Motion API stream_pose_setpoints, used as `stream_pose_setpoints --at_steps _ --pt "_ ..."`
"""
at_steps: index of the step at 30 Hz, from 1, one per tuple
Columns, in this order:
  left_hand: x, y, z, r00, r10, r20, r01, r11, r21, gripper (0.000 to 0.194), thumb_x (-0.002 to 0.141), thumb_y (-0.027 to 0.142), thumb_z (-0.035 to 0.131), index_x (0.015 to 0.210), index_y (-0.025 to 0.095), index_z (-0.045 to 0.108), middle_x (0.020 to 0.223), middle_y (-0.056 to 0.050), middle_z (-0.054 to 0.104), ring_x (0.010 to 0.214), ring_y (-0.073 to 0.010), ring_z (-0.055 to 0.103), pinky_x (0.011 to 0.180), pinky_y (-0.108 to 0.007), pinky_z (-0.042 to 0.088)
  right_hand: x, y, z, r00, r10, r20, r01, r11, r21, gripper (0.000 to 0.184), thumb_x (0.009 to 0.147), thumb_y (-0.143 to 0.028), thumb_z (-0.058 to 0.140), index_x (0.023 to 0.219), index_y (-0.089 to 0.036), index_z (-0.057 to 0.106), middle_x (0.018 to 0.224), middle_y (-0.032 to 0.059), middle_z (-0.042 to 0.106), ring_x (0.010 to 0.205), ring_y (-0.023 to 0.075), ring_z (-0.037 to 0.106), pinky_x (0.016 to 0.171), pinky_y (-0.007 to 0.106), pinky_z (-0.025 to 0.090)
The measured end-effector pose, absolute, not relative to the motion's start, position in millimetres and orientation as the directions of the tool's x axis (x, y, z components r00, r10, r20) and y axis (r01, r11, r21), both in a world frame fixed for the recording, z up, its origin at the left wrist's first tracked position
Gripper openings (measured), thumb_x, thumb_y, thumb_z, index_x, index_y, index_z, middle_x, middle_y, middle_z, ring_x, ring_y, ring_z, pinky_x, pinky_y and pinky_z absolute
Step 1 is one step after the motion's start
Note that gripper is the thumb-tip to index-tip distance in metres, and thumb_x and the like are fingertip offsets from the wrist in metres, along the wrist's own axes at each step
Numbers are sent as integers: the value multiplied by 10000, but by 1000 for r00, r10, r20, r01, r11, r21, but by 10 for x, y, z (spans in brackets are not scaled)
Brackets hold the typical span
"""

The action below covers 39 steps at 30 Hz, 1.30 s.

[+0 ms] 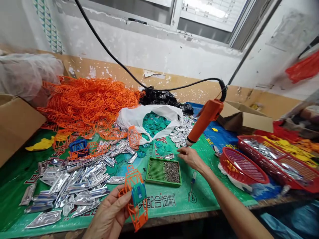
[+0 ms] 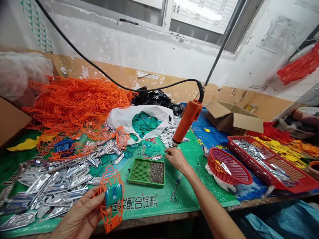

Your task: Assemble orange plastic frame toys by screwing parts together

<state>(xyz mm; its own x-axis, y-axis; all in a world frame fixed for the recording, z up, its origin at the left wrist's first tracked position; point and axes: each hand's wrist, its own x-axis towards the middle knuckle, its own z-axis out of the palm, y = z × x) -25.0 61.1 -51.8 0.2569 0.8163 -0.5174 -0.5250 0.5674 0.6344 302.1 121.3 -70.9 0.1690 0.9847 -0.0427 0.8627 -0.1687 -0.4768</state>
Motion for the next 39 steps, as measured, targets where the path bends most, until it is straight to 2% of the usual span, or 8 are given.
stream_pose_setpoints --at_steps 7,13,19,24,27,30,34,39 --pt "-223 624 -476 319 797 -512 -494 601 628 443 609 177 829 1027 158 683 1017 -96 738 891 -276 700 762 -371 588 2922 1280 -802 12 999 -34 915 -25 -403 300 903 -333 560 1145 -156 576 1141 78 606 982 198 611 843 409 522" --pt "-171 634 -529 352 787 -506 -501 615 609 399 605 157 835 980 166 700 1030 -75 737 944 -264 690 783 -346 583 2956 1391 -835 -114 992 -51 926 88 -367 275 897 -329 569 1109 -157 596 1146 75 608 1020 207 599 883 430 501" --pt "-212 651 -586 321 831 -455 -529 555 642 261 630 187 831 862 152 717 876 -49 750 785 -188 699 717 -268 575 2979 1380 -901 -127 992 -21 913 109 -392 284 902 -328 562 1128 -156 587 1161 80 601 1031 210 596 886 436 500" --pt "-217 636 -528 251 857 -450 -588 504 633 291 633 164 821 897 183 702 830 -14 742 709 -161 693 660 -255 571 2956 1294 -901 -43 997 58 871 66 -487 270 905 -331 557 1104 -151 590 1127 73 611 993 195 607 860 415 510" --pt "-215 618 -502 232 844 -484 -537 526 660 306 657 148 797 944 173 690 854 -33 747 745 -181 702 698 -277 570 2920 1120 -799 45 994 99 818 20 -575 211 909 -319 535 965 -135 621 973 57 634 911 186 607 830 400 500" --pt "-196 610 -489 308 831 -463 -490 556 671 294 704 173 767 986 172 684 890 -45 747 781 -193 699 749 -299 552 2797 831 -674 87 991 98 713 7 -701 229 903 -320 487 880 -148 636 808 37 629 808 186 593 770 365 491" --pt "-117 604 -486 424 831 -360 -504 546 669 213 748 229 739 941 150 694 873 -42 725 812 -169 666 780 -261 503 2475 471 -527 21 999 24 491 11 -871 267 843 -392 550 951 -157 616 774 20 641 690 154 597 623 279 496" --pt "-39 559 -499 451 834 -317 -451 520 726 244 757 329 731 871 117 690 808 -48 673 713 -137 604 707 -242 472 2129 311 -316 -173 979 -112 233 -70 -970 243 731 -394 708 811 -166 685 702 1 625 617 113 534 570 229 446"
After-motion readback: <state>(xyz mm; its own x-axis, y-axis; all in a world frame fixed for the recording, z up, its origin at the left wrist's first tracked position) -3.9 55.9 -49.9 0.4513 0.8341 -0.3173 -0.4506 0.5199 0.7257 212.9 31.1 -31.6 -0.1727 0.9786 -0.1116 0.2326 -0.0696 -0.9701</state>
